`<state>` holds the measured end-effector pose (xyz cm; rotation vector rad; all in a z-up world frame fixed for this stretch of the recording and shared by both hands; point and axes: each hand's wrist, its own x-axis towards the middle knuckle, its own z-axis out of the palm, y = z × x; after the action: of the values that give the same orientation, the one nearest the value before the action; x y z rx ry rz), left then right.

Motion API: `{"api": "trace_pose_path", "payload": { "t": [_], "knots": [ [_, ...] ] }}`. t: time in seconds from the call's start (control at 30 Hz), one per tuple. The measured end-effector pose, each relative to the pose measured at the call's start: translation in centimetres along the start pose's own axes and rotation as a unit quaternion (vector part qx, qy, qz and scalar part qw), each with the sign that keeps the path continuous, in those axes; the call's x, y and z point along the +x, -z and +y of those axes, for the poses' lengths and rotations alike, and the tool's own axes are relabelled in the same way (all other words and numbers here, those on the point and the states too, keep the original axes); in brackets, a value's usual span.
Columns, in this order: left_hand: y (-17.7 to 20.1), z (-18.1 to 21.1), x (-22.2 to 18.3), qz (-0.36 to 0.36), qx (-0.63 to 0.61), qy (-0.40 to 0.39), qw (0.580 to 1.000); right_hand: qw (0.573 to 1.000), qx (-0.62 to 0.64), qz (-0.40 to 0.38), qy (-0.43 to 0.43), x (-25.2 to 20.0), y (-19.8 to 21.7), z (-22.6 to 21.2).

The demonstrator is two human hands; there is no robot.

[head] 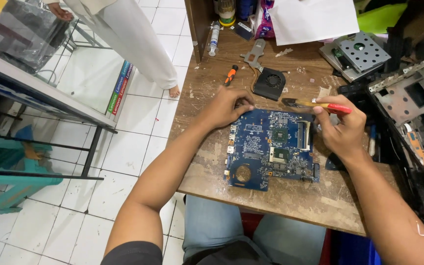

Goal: The person cleans a blue motherboard on a wooden table using a white cloth and a small brush. They wipe various components on the board and use the brush to sweep away debris from the surface.

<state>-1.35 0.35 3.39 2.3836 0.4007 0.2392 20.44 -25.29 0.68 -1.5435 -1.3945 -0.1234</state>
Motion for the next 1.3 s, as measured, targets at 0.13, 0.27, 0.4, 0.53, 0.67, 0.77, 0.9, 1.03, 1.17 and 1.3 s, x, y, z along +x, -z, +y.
{"api": "trace_pose_path", "payload": {
  "t": [0.13, 0.27, 0.4, 0.53, 0.67, 0.77, 0.9, 1.03, 1.17, 1.3],
  "knots": [
    [-1.5, -0.9, 0.2, -0.001, 0.017, -0.025, 1.000, 1.000, -0.005, 0.001, 0.012, -0.1, -0.1, 0.0],
    [-2.8, -1.6, 0.7, 0.003, 0.048, -0.076, 0.996, 1.000, 0.002, -0.007, 0.013, 0.1, -0.2, -0.3],
    [-3.4, -2.0, 1.0, 0.040, 0.060, -0.089, 0.993, 1.000, -0.009, -0.010, 0.021, 0.0, -0.1, -0.3],
    [-4.0, -3.1, 1.2, 0.078, 0.076, -0.127, 0.986, 0.998, 0.047, 0.024, 0.028, 0.9, -0.4, -0.6],
    [-3.8, -2.4, 0.8, 0.090, 0.070, -0.140, 0.984, 0.996, 0.081, 0.027, 0.025, 0.9, -0.6, -0.3],
    [-3.7, -1.0, 0.2, 0.075, 0.046, -0.161, 0.983, 0.996, 0.086, 0.022, 0.020, 0.7, -0.6, 0.1],
    [-3.3, 1.0, -0.4, 0.024, 0.035, -0.228, 0.973, 0.994, 0.100, 0.012, 0.027, 0.5, -0.6, 0.9],
    [-3.1, 2.8, -1.0, -0.012, 0.059, -0.254, 0.965, 0.993, 0.112, 0.008, 0.026, 0.4, -0.6, 1.3],
    [-4.9, 1.2, -0.8, -0.048, 0.128, -0.283, 0.949, 0.997, 0.070, -0.004, 0.040, 0.6, -0.3, 0.1],
    [-5.1, 1.1, -0.8, -0.057, 0.181, -0.283, 0.940, 0.998, 0.034, -0.001, 0.053, 0.7, -0.3, -0.5]
  ]
}}
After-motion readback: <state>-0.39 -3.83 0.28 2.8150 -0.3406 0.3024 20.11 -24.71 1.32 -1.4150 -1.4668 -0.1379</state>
